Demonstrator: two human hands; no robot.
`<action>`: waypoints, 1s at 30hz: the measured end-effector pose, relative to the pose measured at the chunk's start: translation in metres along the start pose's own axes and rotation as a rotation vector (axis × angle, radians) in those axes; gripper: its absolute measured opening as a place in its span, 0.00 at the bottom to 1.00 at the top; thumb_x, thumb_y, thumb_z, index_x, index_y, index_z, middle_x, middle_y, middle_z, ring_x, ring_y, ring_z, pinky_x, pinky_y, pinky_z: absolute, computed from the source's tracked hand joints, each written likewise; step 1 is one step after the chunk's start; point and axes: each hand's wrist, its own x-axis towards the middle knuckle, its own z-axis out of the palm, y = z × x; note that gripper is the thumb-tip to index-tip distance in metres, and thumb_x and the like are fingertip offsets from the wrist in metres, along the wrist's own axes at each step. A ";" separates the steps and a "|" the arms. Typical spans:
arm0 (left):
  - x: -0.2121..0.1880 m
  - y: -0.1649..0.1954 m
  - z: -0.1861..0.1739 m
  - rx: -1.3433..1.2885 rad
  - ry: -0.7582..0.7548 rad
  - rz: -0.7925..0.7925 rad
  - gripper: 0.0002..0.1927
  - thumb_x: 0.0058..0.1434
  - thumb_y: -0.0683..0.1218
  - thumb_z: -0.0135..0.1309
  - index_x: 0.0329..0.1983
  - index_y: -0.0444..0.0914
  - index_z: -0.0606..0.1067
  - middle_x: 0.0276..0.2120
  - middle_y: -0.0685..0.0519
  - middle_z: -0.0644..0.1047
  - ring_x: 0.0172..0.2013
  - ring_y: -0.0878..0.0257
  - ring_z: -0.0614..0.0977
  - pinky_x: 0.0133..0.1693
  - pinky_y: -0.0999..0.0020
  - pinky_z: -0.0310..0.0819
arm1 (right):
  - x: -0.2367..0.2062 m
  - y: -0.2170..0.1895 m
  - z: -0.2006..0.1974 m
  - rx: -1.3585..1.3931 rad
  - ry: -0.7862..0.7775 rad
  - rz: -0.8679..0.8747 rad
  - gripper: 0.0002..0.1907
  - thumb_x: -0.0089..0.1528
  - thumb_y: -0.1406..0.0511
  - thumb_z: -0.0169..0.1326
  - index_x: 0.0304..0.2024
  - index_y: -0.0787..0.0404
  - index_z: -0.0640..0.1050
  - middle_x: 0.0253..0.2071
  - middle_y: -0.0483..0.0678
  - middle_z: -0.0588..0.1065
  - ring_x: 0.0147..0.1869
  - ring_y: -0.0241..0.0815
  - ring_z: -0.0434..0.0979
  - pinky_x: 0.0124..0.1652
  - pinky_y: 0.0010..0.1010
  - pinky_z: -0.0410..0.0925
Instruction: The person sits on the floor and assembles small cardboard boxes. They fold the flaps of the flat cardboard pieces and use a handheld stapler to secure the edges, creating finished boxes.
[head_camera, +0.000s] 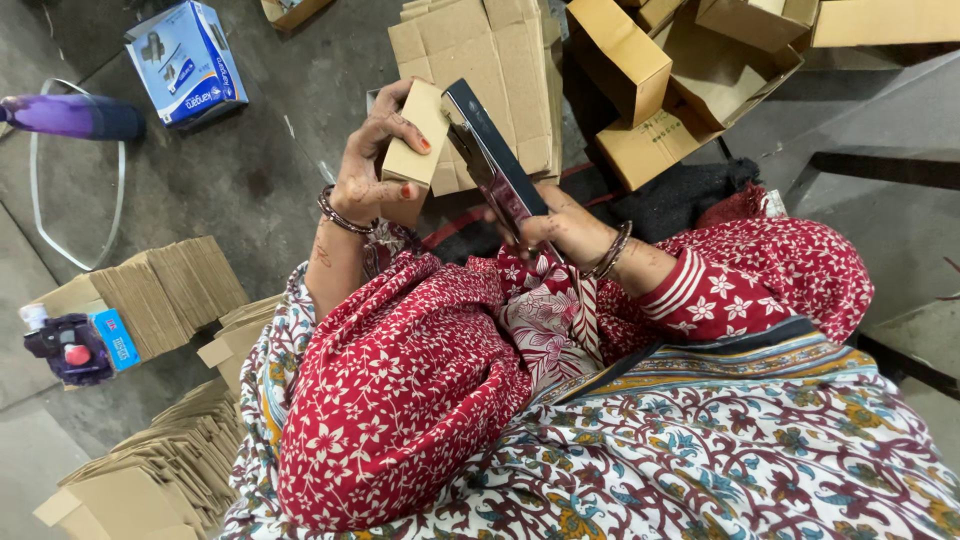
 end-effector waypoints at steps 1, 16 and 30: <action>0.001 0.003 -0.002 0.038 -0.022 -0.006 0.29 0.49 0.60 0.72 0.46 0.40 0.79 0.69 0.42 0.65 0.64 0.51 0.70 0.68 0.59 0.61 | 0.001 0.005 0.001 0.029 0.026 0.028 0.21 0.51 0.67 0.52 0.47 0.68 0.76 0.29 0.49 0.75 0.27 0.39 0.75 0.28 0.28 0.71; -0.001 0.000 -0.007 0.094 -0.041 -0.135 0.30 0.57 0.66 0.66 0.49 0.41 0.75 0.66 0.48 0.66 0.65 0.55 0.68 0.70 0.60 0.59 | 0.001 0.001 0.004 -0.019 -0.358 0.068 0.39 0.47 0.70 0.53 0.64 0.66 0.68 0.61 0.56 0.74 0.65 0.45 0.75 0.57 0.33 0.70; 0.006 -0.004 -0.012 0.021 -0.136 -0.131 0.30 0.55 0.61 0.71 0.52 0.41 0.74 0.68 0.50 0.65 0.64 0.59 0.68 0.68 0.64 0.59 | -0.003 0.021 0.012 -0.461 -0.072 -0.025 0.20 0.55 0.68 0.62 0.49 0.65 0.74 0.37 0.48 0.77 0.37 0.35 0.75 0.36 0.27 0.70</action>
